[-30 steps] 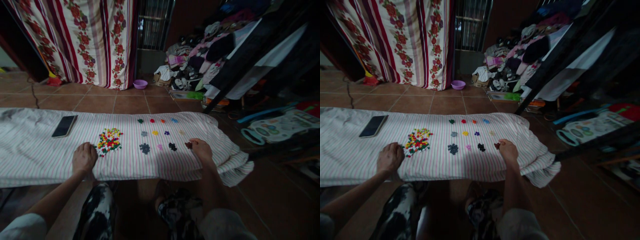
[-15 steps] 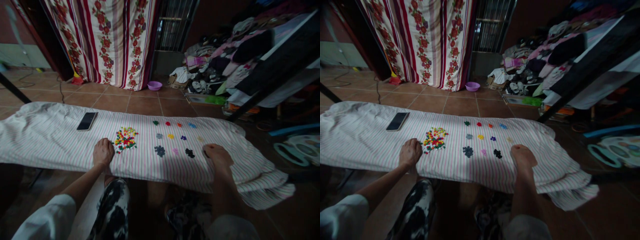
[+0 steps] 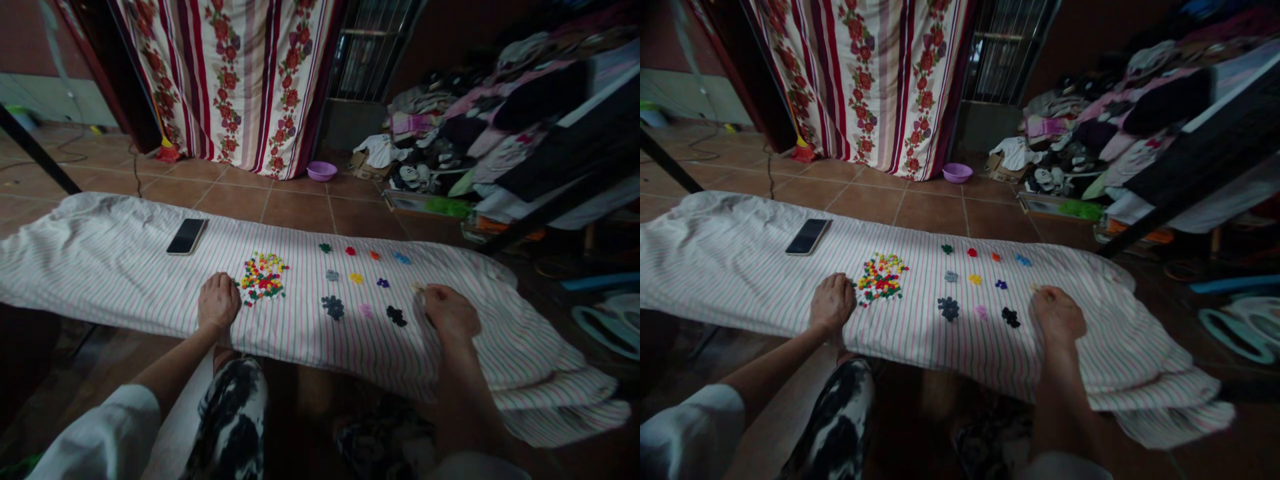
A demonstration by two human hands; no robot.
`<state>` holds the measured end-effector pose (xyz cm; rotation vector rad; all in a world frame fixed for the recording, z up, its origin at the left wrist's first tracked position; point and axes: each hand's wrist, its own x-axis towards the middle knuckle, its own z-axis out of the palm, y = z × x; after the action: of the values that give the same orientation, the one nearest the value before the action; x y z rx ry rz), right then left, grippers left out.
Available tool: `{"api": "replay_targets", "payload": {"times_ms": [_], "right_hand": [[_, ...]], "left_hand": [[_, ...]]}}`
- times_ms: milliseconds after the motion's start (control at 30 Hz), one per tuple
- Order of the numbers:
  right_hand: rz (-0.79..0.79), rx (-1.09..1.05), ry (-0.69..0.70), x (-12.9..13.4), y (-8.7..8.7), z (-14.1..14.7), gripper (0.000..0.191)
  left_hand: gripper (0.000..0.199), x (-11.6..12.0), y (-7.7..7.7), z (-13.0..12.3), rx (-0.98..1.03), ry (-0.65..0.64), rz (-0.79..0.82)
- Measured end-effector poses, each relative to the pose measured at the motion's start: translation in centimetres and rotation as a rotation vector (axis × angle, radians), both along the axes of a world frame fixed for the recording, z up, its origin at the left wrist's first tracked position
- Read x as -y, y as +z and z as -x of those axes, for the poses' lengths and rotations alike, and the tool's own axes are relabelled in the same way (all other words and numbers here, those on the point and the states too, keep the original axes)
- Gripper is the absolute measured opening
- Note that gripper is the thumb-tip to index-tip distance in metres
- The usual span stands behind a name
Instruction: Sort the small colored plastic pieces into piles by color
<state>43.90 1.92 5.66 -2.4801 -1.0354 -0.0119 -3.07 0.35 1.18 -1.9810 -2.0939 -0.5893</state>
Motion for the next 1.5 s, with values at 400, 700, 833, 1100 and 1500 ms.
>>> {"api": "replay_targets", "payload": {"times_ms": [400,700,833,1100,1500], "right_hand": [[-0.236,-0.271,0.829,-6.4,-1.0,21.5,0.031],[-0.033,-0.006,1.394,-8.8,-2.1,33.3,0.026],[0.047,0.104,1.379,-9.2,-1.8,34.5,0.024],[0.085,0.110,1.307,-9.6,-1.5,34.9,0.020],[-0.178,-0.517,1.220,-7.9,-2.7,32.7,0.026]], "left_hand": [[0.018,-0.1,-0.3,0.0,0.027,-0.003,-0.032],[0.019,-0.1,-0.3,-0.1,0.048,-0.024,-0.058],[0.018,-0.2,-0.3,-0.1,0.047,-0.029,-0.064],[0.018,-0.2,-0.3,-0.2,0.078,-0.024,-0.050],[0.016,-0.1,0.1,-0.2,0.035,-0.004,-0.010]]}}
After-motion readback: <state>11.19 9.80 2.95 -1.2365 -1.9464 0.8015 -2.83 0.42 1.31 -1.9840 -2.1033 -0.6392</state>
